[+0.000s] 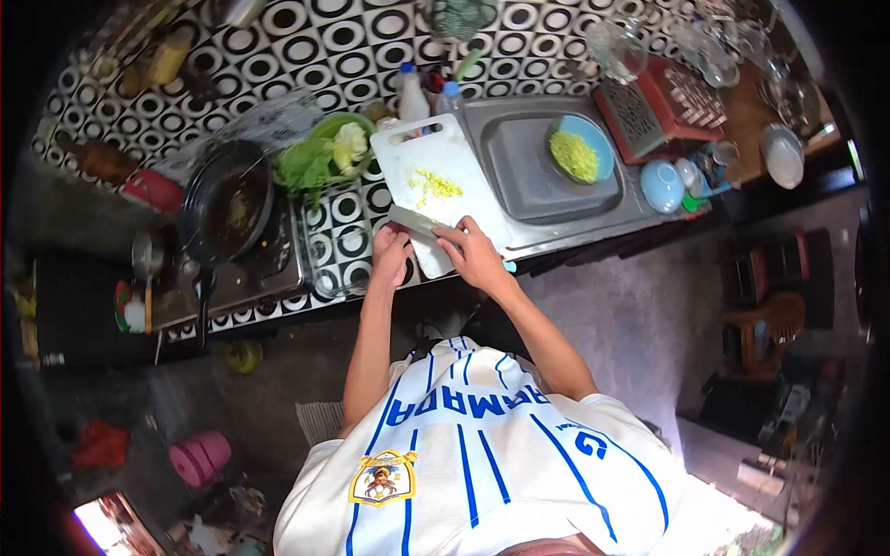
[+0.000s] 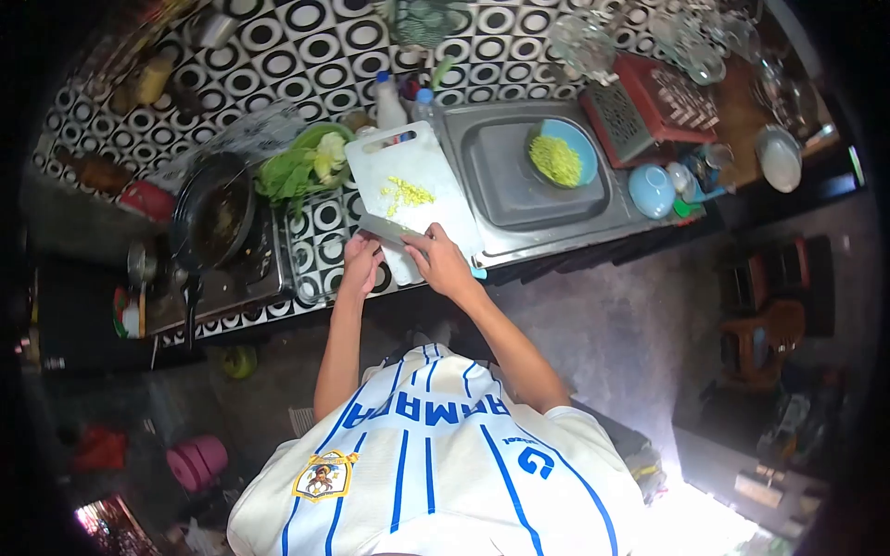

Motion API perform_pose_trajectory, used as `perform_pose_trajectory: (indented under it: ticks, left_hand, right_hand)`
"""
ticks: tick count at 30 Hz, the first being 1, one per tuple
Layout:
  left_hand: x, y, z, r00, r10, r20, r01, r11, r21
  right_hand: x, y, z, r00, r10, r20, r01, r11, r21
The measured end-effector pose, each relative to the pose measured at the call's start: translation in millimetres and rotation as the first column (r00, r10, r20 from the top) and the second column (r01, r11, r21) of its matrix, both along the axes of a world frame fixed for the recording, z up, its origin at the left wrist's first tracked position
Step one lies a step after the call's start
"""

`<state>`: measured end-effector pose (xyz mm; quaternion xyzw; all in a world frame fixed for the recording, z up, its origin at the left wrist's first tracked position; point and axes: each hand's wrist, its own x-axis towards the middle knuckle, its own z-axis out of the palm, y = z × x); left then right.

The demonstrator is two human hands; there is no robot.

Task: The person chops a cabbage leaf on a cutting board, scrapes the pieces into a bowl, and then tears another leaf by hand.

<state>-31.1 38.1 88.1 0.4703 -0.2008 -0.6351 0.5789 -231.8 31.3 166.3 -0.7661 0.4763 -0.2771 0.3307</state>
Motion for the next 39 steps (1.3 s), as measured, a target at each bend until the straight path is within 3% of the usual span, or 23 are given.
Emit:
perform_pose_trajectory:
  ticks: [3, 7, 14, 17, 25, 30, 35, 39]
  left_hand:
    - [-27, -26, 3, 0.995, -0.095, 0.034, 0.095, 0.995, -0.004]
    - [-58, -61, 5, 0.986, -0.160, 0.039, 0.162, 0.986, -0.044]
    - [-128, -118, 19, 0.977, -0.200, 0.066, 0.206, 0.974, -0.098]
    - [-161, -138, 22, 0.979, -0.191, 0.066, 0.198, 0.975, -0.106]
    - [-221, -159, 45, 0.963, -0.193, 0.186, 0.203, 0.979, -0.035]
    - [-233, -177, 9, 0.948, -0.239, 0.210, 0.252, 0.967, -0.039]
    - [-242, -171, 9, 0.961, -0.206, 0.188, 0.213, 0.977, -0.018]
    - [-238, -168, 6, 0.963, -0.185, 0.197, 0.189, 0.982, -0.003]
  right_hand:
    - [-25, -17, -5, 0.990, -0.136, 0.026, 0.138, 0.986, -0.096]
    - [-60, -42, -2, 0.969, -0.246, -0.018, 0.244, 0.967, -0.069]
    - [-135, -103, 5, 0.948, -0.319, -0.009, 0.316, 0.942, -0.112]
    - [-171, -134, -7, 0.943, -0.327, 0.057, 0.331, 0.914, -0.234]
    - [-265, -185, -23, 0.900, -0.435, 0.025, 0.434, 0.889, -0.146]
    - [-304, -209, -54, 0.877, -0.478, 0.051, 0.481, 0.872, -0.092]
    - [-319, -226, -89, 0.846, -0.529, 0.074, 0.530, 0.848, 0.007]
    - [-321, -230, -81, 0.849, -0.512, 0.133, 0.505, 0.859, 0.085]
